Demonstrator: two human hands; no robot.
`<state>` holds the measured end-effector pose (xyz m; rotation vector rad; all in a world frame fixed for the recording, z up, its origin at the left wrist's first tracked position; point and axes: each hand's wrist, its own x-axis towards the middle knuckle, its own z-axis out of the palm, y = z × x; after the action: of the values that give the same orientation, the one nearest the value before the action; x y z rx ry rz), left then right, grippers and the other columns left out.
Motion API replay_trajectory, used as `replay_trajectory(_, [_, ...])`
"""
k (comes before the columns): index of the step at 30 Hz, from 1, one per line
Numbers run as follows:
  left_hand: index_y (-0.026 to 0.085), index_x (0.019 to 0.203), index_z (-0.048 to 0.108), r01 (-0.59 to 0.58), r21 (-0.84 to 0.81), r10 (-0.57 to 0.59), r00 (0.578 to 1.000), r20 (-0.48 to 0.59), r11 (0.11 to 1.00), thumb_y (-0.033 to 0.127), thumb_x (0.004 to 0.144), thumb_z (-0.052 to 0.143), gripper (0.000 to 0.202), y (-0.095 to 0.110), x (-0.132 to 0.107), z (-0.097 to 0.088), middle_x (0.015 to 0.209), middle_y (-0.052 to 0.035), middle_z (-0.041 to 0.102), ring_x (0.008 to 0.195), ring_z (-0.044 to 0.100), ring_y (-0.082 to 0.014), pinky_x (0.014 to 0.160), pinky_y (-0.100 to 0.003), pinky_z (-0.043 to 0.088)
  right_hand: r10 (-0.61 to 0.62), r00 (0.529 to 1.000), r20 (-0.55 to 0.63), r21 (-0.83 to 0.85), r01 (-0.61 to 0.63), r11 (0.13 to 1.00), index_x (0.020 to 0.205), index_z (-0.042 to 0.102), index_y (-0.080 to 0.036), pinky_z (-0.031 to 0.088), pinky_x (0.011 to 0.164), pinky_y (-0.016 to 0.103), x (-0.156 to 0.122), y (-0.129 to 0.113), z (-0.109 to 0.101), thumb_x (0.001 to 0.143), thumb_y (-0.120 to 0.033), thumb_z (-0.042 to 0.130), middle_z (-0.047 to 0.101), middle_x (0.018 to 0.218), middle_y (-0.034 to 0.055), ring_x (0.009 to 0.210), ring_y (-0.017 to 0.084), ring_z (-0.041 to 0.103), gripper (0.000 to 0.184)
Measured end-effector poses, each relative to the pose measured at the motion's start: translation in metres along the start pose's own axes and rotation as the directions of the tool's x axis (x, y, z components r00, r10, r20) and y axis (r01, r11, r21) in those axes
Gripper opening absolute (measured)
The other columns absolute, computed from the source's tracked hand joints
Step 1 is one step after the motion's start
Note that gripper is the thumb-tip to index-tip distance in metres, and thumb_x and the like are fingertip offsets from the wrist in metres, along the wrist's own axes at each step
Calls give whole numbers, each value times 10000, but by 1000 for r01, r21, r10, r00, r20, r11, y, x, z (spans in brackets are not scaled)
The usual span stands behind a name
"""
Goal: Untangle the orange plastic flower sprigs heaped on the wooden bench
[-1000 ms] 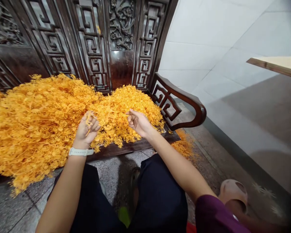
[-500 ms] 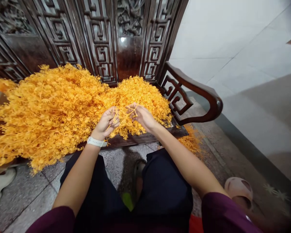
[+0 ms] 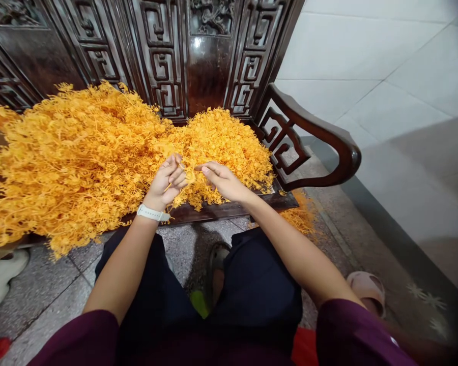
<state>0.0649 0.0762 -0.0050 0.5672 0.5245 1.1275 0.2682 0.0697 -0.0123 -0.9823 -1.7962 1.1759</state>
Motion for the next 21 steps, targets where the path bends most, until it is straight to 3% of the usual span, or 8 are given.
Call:
replay_trajectory(2, [192, 820, 605, 1, -63, -3, 1000, -25, 998, 225, 1138, 328, 423, 4, 0, -1, 430, 93, 269, 317, 202, -63, 397, -187, 217, 19, 999, 43, -11, -19, 1000, 1077, 683, -174, 454, 726, 303, 0, 5, 0, 1014, -512, 588, 624, 1037, 77, 867, 162, 544, 357])
replay_trajectory(4, [194, 824, 602, -22, -103, 18, 999, -39, 994, 242, 1147, 284, 456, 8, 0, -3, 432, 92, 267, 311, 204, -64, 395, -193, 223, 28, 992, 121, -8, -28, 1000, 1018, 675, -162, 425, 715, 305, 0, 7, 0, 990, -495, 633, 623, 944, 50, 809, 149, 519, 337])
replay_trajectory(11, [181, 858, 623, -175, -142, 161, 982, -102, 974, 281, 1149, 304, 444, 26, 5, -20, 435, 99, 287, 311, 229, -58, 378, -191, 223, 31, 971, 235, -105, -7, 994, 824, 608, -164, 356, 665, 295, -9, -5, -4, 987, -520, 638, 518, 739, -19, 680, 116, 439, 392])
replay_trajectory(15, [188, 826, 609, -315, -142, 276, 930, -241, 938, 284, 1139, 375, 403, 43, 9, -35, 434, 105, 266, 312, 208, -58, 363, -198, 191, -18, 967, 254, -204, 71, 976, 657, 433, -196, 292, 598, 288, -22, -29, -6, 1023, -525, 595, 367, 631, -45, 597, 101, 356, 518])
replay_trajectory(17, [197, 794, 590, -398, -123, 341, 881, -328, 909, 295, 1129, 422, 387, 55, 9, -46, 441, 103, 270, 315, 202, -58, 359, -203, 184, -84, 948, 307, -140, 132, 981, 631, 460, -193, 306, 585, 283, -33, -49, -5, 1042, -481, 581, 402, 602, -40, 571, 99, 379, 516])
replay_trajectory(19, [202, 773, 580, -461, -88, 397, 834, -383, 883, 292, 1110, 486, 361, 67, 7, -57, 450, 101, 277, 319, 209, -56, 359, -205, 187, -163, 886, 435, 17, 172, 985, 671, 582, -190, 380, 605, 268, -46, -72, -3, 1049, -422, 584, 537, 638, -11, 592, 105, 489, 444])
replay_trajectory(21, [204, 780, 590, -483, -58, 425, 815, -394, 873, 282, 1085, 551, 317, 77, 3, -65, 458, 105, 277, 321, 212, -51, 361, -202, 192, -234, 728, 644, 166, 165, 972, 806, 714, -191, 479, 685, 264, -57, -93, -1, 1047, -387, 591, 686, 773, 46, 702, 133, 631, 333])
